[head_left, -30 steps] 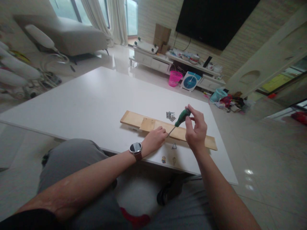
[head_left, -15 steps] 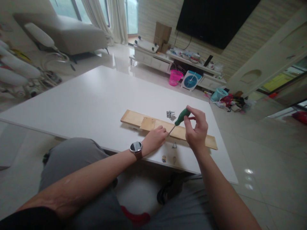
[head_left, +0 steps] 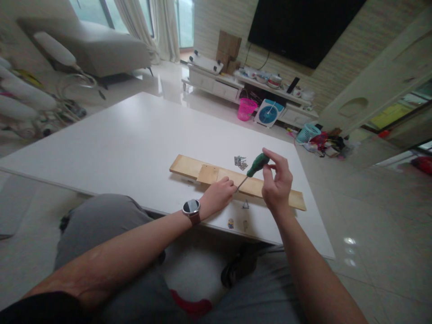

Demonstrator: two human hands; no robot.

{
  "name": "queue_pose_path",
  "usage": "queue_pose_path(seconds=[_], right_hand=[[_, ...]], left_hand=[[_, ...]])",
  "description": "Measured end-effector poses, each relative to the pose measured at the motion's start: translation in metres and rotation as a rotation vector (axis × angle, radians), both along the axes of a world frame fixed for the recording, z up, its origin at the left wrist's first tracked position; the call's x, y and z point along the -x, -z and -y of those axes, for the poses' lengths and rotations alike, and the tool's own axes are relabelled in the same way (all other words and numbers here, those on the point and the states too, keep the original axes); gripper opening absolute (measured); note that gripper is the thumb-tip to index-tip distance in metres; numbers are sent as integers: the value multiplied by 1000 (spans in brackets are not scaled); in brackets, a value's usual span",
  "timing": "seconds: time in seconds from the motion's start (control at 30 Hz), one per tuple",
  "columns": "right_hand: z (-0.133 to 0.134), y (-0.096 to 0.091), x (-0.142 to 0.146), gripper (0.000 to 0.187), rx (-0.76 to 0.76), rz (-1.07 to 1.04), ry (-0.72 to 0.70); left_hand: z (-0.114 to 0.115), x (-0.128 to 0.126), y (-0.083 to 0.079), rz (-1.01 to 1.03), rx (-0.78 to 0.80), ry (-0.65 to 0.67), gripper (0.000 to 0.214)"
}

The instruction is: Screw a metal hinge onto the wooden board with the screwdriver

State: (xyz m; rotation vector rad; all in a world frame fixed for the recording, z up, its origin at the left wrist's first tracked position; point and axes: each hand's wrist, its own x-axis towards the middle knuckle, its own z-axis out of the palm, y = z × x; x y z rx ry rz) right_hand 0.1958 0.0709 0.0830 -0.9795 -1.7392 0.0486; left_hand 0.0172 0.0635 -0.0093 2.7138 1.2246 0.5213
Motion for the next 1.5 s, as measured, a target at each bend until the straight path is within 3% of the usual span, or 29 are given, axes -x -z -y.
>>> queue_pose_path(seconds=[0.77, 1.03, 1.5], right_hand=[[0, -3, 3, 28, -12, -18, 44], [0, 1, 0, 40, 15, -17, -30], [-2, -2, 2, 30, -9, -24, 17]], left_hand=[[1, 1, -3, 18, 30, -9, 12], [-1, 0, 1, 13, 22, 1, 12], [1, 1, -2, 25, 16, -2, 11]])
